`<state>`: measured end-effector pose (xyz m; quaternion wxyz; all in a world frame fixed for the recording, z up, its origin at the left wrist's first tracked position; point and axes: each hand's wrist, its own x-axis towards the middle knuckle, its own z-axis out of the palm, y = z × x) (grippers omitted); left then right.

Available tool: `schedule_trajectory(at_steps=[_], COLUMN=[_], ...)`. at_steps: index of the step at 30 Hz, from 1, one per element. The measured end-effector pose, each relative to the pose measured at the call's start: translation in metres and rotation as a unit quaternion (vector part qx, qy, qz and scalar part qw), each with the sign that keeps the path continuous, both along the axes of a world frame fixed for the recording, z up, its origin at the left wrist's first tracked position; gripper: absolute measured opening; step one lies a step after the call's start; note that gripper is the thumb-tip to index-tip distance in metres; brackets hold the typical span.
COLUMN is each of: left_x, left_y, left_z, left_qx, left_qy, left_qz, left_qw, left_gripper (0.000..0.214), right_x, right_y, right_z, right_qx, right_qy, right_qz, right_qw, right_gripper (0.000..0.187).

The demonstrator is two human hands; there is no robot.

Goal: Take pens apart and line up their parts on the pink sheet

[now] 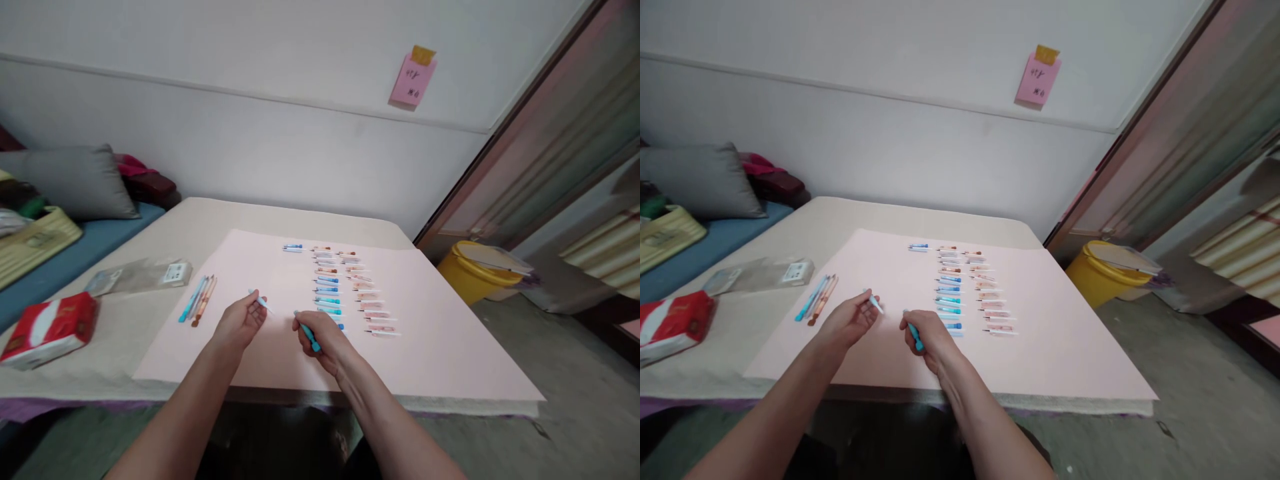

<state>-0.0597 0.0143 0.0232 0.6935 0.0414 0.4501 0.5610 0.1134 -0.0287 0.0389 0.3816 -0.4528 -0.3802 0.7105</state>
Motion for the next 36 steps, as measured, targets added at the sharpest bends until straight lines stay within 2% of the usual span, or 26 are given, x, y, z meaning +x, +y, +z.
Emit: schedule_trajectory(at_steps=[6, 9, 13, 16, 19, 25, 31, 36], left_x=[0.02, 0.026, 0.025, 0.016, 0.005, 0.001, 0.016, 0.028], left_y=[-0.013, -0.017, -0.014, -0.007, -0.001, 0.001, -0.01, -0.021], left_z=[-0.001, -0.001, -0.002, -0.002, -0.004, -0.008, -0.006, -0.004], left_qx=[0.03, 0.035, 0.011, -0.007, -0.025, -0.037, 0.01, 0.01], left_qy=[0.003, 0.017, 0.021, 0.009, -0.013, -0.032, -0.049, -0.001], left_qz=[-0.081, -0.101, -0.062, -0.017, 0.002, 0.013, -0.09, -0.126], left_qw=[0.996, 0.994, 0.998, 1.0, 1.0, 0.999, 0.995, 0.992], left_gripper=[0.007, 0.008, 0.007, 0.006, 0.006, 0.006, 0.005, 0.006], right_x=[-0.014, -0.019, -0.019, -0.014, -0.007, 0.004, 0.004, 0.004], right_y=[-0.001, -0.002, -0.001, 0.0, -0.002, -0.004, 0.001, 0.006], right_z=[-0.01, -0.011, -0.01, -0.007, 0.0, 0.007, 0.004, 0.0], right_qx=[-0.014, -0.017, -0.059, -0.094, -0.109, -0.063, 0.006, 0.016], right_qy=[0.0, 0.006, -0.01, 0.009, 0.032, 0.045, -0.004, -0.036], right_qz=[0.005, -0.014, -0.036, -0.03, -0.013, 0.007, -0.024, -0.017], right_qw=[1.0, 1.0, 0.998, 0.995, 0.993, 0.997, 1.0, 0.999], right_gripper=[0.022, 0.016, 0.008, 0.01, 0.014, 0.015, 0.014, 0.013])
